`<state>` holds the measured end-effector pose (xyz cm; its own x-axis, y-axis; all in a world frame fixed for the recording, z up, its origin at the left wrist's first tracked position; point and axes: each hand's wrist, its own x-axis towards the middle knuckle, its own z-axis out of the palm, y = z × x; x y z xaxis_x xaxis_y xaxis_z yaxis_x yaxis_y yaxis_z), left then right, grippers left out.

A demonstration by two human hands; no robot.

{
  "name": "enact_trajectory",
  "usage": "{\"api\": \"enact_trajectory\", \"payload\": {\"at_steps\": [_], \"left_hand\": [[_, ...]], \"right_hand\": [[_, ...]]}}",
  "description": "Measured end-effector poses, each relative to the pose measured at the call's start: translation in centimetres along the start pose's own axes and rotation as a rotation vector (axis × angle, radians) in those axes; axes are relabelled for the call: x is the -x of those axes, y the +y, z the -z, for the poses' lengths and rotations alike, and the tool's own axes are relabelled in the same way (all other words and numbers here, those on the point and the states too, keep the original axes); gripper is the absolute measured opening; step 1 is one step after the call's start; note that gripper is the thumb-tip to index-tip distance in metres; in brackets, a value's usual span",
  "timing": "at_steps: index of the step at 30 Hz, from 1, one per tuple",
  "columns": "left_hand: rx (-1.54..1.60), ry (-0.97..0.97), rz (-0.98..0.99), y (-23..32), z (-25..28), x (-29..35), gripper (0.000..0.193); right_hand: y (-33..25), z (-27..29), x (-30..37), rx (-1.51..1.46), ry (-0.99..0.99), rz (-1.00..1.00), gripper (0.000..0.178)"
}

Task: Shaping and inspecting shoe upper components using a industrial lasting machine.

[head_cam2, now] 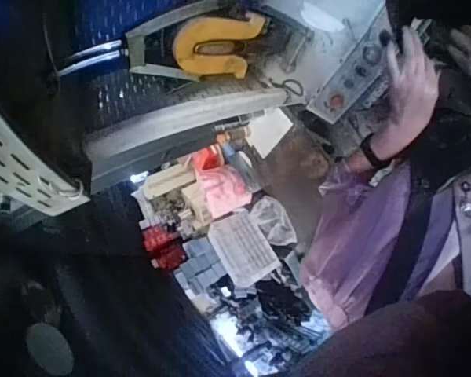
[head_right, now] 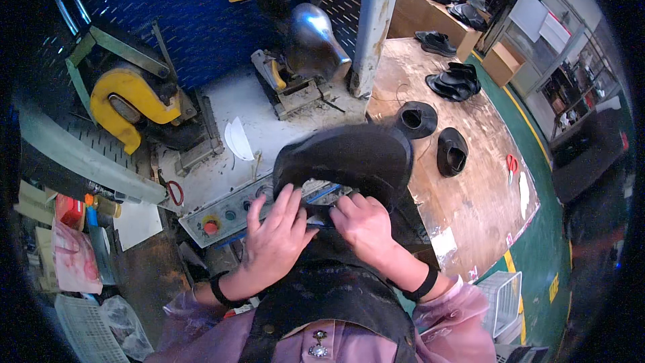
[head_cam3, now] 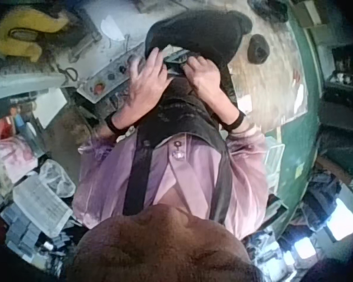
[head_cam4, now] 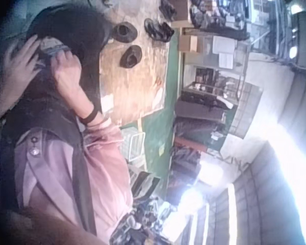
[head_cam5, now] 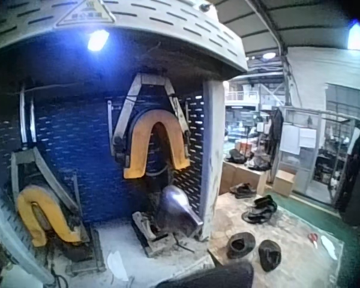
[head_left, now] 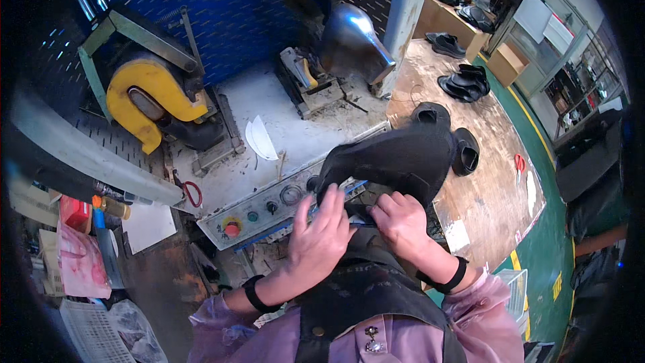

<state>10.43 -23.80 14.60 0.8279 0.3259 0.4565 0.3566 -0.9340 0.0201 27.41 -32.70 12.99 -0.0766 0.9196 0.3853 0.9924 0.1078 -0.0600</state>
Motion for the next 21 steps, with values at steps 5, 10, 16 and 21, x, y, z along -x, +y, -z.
{"api": "enact_trajectory", "payload": {"at_steps": [5, 10, 16, 21], "left_hand": [[-0.102, -0.076, -0.232, -2.1, -1.3, -4.3, 0.047], [0.403, -0.346, -0.237, -3.9, -3.9, -5.3, 0.032], [0.363, -0.217, -0.178, -1.6, -6.6, -4.6, 0.019], [0.348, -0.075, -0.045, -0.9, -6.7, -5.5, 0.023]], "right_hand": [[0.0, 0.7, -1.0, 0.072, -0.07, 0.094, 0.01], [1.2, 1.5, -1.0, 0.115, -0.183, 0.165, 0.013], [4.8, 1.2, -0.8, -0.165, -0.23, -0.037, 0.035], [7.6, 0.2, -1.5, -0.221, -0.156, 0.036, 0.034]]}}
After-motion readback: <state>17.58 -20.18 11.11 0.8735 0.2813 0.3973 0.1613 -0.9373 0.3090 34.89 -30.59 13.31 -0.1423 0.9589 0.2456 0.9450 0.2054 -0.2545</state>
